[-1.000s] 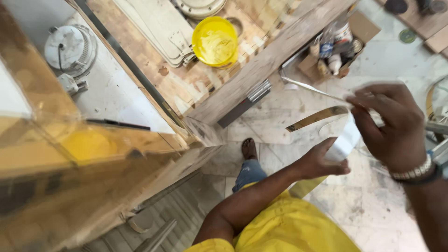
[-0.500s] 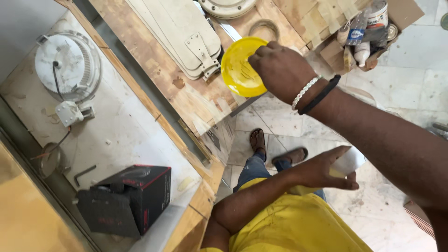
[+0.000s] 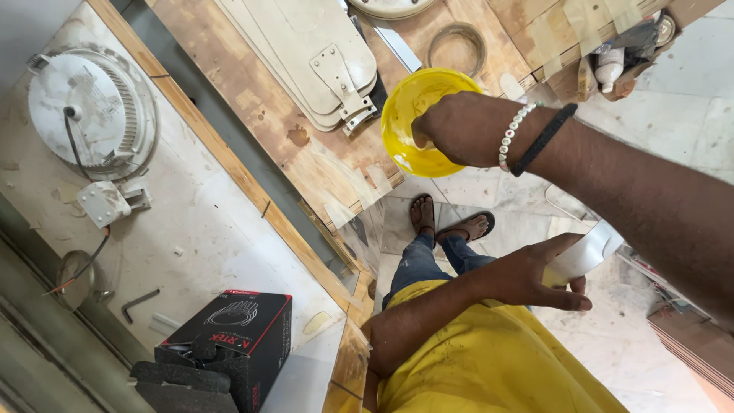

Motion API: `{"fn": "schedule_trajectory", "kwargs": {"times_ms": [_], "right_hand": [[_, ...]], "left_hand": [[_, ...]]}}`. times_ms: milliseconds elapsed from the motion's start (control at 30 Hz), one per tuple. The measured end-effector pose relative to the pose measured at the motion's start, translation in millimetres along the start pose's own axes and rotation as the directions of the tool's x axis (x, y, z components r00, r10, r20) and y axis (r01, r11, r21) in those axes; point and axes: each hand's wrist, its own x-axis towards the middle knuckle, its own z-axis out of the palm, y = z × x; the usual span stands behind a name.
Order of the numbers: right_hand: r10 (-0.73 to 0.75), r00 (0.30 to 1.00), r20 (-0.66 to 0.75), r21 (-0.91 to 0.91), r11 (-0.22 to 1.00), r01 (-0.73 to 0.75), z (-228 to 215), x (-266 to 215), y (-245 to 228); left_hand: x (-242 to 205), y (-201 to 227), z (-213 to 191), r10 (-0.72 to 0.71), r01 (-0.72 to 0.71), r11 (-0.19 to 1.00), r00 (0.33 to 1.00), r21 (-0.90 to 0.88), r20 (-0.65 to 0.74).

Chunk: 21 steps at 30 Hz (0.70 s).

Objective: The person repeatedly applies a white adhesive to a long, thin strip using a small spatula. They scoop adhesive from a yellow container and spread it along the strip's length, then place the strip on a wooden surface.

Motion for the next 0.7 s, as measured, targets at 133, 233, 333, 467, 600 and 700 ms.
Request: {"fn": "schedule_trajectory", "kwargs": {"times_ms": [133,233,333,467,600,700], "right_hand": [[-0.016,0.994,-0.111,-0.13,0.991,0.001,-12.5,4.2,-4.7],[0.039,0.992,-0.12,-0.248,0.966,-0.068,-17.0,-1.0,-8.3],[0.137,0.98,-0.142,-0.234,0.958,-0.168,-8.2,0.9,-11.2],[0.139,0.96,-0.242,-0.055,0.986,-0.157,-0.6,2.9,0.1],[0.206,0.931,-0.301,0.157,0.974,-0.165,1.4,-1.7,2.2],[0.241,0.909,-0.339,0.22,0.96,-0.173,4.6,-4.2,-1.6]], "left_hand": [[3.3,-0.1,-2.2,0.003,-0.003,1.0,1.0,0.018,-0.005],[5.0,-1.9,-1.8,0.001,-0.001,1.0,1.0,0.025,-0.008],[9.4,-4.8,-0.9,0.022,-0.021,0.998,1.0,0.058,-0.002],[11.4,-7.5,0.6,0.019,-0.02,0.998,1.0,0.057,0.007],[11.6,-8.9,-1.7,0.029,-0.03,0.997,0.999,0.076,0.016],[11.3,-11.0,-1.4,0.035,-0.035,0.996,0.999,0.079,0.009]]}}
